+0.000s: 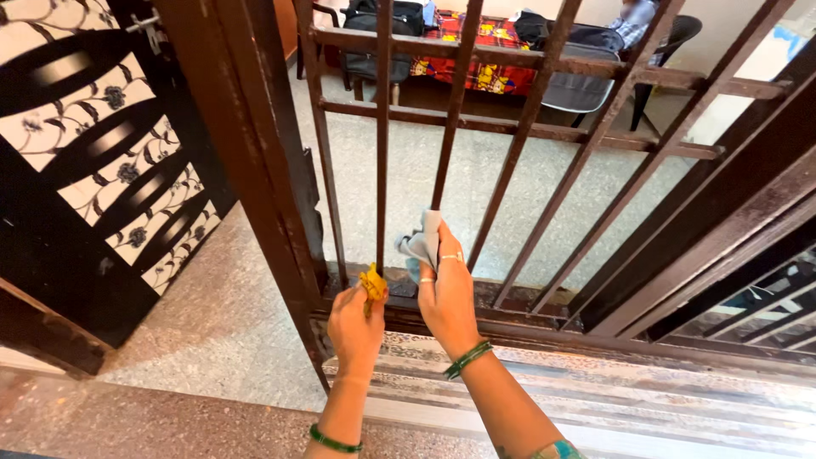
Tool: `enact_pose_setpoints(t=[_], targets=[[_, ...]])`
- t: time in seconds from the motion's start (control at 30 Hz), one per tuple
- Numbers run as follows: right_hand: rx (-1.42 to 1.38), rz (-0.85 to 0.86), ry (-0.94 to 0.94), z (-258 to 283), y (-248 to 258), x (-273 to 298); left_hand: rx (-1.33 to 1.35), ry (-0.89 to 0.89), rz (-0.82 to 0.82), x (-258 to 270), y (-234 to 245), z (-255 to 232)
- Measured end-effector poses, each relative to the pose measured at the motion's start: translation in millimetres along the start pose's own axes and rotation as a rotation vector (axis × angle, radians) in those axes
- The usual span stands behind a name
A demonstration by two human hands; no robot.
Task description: The person cleans a brown metal railing using a yellow sponge and a blue cloth. They wipe the horizontal bars and vertical supports of the railing, moving along its length while holding the cleaning tools in both hands.
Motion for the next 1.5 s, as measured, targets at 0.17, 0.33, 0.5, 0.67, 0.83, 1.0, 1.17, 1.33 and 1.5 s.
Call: enact_pose_setpoints(t=[0.17, 0.33, 0.5, 0.67, 0.83, 1.0, 1.17, 1.33, 1.5], targets=[[0.032, 0.001, -0.087, -33, -24, 12, 0.035, 0.078, -0.255, -13, 56, 9], [0.097, 0.074, -0.134, -60, -37, 46, -0.011, -0.085, -0.32, -50, 62, -7], [0.137, 0.101, -0.074, -67, -29, 72, -0.098, 0.082, -0.151, -57, 26, 12], [0.313, 0.025, 0.392, -50, -14, 109, -0.06, -0.033, -0.225, -49, 26, 12], [0.521, 0.093, 0.307, -80, -35, 106, -0.077, -0.036, -0.151, -39, 19, 27], [0.498, 0.305, 0.276, -79, -98, 103, -0.117, 0.041, -0.06, -23, 8, 48], [0.327, 0.38, 0.39, -56, -130, 92, -0.155, 0.019, 0.0, -21, 6, 55], [0.4, 0.408, 0.285, -74, -93, 87, -0.084, -0.039, -0.094, -4, 19, 46], [0.455, 0.283, 0.228, -99, -19, 86, -0.132, 0.033, -0.118, 43, 19, 38]])
Point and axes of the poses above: each hand's wrist, its own x-axis away from the middle knuckle, its own y-axis out of the back of the hand, z = x × y, the point moved 8 cm from there along -x, towards the middle knuckle, and after that the axes turned 7 degrees about -z, right-handed, at the moved point
